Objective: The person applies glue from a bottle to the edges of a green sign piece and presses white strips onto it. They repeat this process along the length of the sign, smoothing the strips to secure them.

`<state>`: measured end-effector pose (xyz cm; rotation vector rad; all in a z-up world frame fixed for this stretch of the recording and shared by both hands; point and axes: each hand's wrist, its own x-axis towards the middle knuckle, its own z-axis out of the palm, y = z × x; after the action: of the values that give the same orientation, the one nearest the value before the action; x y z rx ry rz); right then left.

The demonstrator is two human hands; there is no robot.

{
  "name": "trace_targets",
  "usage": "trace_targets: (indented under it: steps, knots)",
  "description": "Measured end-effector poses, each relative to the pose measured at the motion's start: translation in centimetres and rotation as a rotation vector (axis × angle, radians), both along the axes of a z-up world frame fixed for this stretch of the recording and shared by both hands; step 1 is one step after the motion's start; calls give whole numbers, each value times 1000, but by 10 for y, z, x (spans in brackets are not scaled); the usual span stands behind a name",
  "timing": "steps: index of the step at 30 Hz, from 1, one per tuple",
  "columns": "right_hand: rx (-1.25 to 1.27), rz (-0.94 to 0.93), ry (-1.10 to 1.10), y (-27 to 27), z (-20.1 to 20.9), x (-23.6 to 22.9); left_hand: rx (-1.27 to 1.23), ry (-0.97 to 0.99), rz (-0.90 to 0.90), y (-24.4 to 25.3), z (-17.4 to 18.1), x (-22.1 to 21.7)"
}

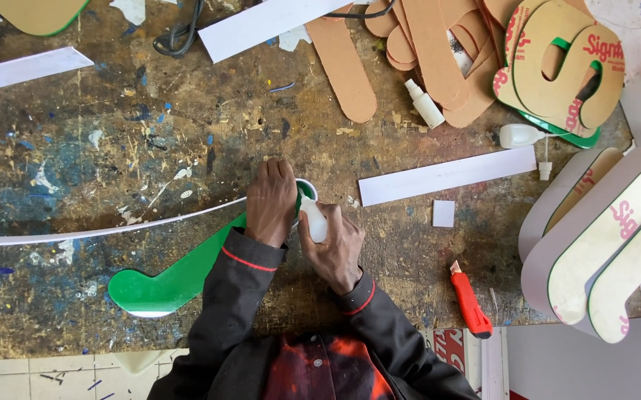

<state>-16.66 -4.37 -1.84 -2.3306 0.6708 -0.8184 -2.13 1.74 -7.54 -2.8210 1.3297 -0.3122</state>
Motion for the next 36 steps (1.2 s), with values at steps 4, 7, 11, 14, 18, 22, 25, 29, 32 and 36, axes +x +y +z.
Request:
trace_targets:
  steps: [4,7,11,14,18,22,25,29,32,36]
  knots:
    - [32,38,-17,-2,10,3,3,15,-2,0,6,0]
    - [0,49,-27,-2,11,3,14,-6,-6,1,8,0]
    - [4,49,-40,-6,10,3,-5,39,-2,1,12,0]
    - [-16,56,-49,-7,20,5,-3,25,-3,2,17,-2]
    - [-50,76,-72,-4,33,4,5,-4,1,1,12,-1]
    - [-66,79,-65,1,28,7,-15,23,1,2,10,-2]
    - [-73,66,-115,0,14,9,-8,4,-7,2,9,-1]
    - [-51,51,-231,-9,-32,-14,-14,37,-23,2,7,-1]
    - [-1,42,-357,-20,-59,-50,22,63,-20,2,14,0]
    - [-35,-228,-399,-41,-77,-88,30,101,-30,4,22,-1]
